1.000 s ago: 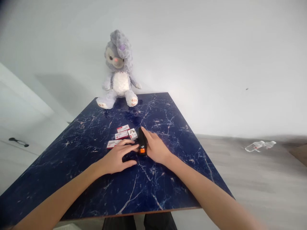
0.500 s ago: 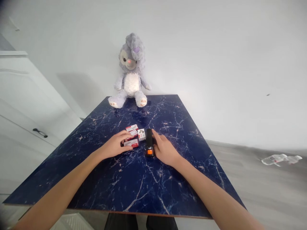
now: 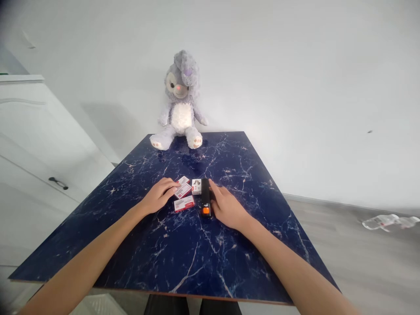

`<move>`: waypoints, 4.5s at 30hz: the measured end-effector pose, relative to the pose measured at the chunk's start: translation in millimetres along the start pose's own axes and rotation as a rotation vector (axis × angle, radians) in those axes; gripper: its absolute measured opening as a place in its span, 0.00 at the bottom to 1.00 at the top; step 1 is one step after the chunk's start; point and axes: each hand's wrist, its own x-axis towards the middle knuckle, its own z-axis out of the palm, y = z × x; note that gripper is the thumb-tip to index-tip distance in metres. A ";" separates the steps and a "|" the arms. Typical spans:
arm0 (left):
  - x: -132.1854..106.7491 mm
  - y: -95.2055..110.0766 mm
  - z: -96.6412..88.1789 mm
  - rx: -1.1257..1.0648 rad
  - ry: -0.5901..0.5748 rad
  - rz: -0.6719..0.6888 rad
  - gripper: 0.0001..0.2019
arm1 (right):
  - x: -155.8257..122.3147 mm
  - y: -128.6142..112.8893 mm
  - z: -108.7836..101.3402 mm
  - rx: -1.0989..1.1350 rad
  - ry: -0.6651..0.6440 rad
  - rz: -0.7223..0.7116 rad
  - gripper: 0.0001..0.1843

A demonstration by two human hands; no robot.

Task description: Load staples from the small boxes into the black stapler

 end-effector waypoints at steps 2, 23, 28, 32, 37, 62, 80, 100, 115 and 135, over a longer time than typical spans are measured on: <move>-1.6 4.3 -0.1 -0.014 0.046 0.030 0.15 | -0.1 1.1 0.4 -0.004 -0.002 0.007 0.39; -7.1 4.3 -17.3 -0.124 -0.261 0.093 0.22 | -0.5 -0.5 -4.7 -0.009 -0.003 -0.028 0.40; -6.0 10.3 -29.2 -0.095 -0.318 0.076 0.25 | -0.7 -3.4 -7.3 -0.025 -0.016 -0.034 0.40; -5.1 27.3 -21.3 -0.151 -0.142 -0.051 0.28 | -1.5 -2.3 -7.0 -0.031 -0.007 -0.030 0.40; -4.7 57.1 12.5 -0.065 -0.042 -0.079 0.17 | -1.6 4.2 -1.4 -0.055 0.018 -0.068 0.40; -15.1 63.8 4.3 -0.415 -0.398 -0.021 0.23 | -2.4 -2.0 -6.0 -0.059 0.006 -0.058 0.40; -6.2 61.9 23.6 -0.255 -0.162 0.028 0.21 | -4.2 -4.3 -4.8 -0.083 -0.022 -0.060 0.42; -11.7 74.6 7.8 -0.106 -0.097 0.128 0.17 | -4.1 -2.6 -4.0 -0.093 -0.008 -0.071 0.43; -18.8 77.6 3.4 -0.256 -0.212 0.290 0.13 | -5.0 -1.6 -3.5 -0.104 0.005 -0.097 0.43; -17.8 78.3 3.6 -0.107 -0.264 0.213 0.19 | -4.6 -4.7 -6.2 -0.091 -0.007 -0.094 0.43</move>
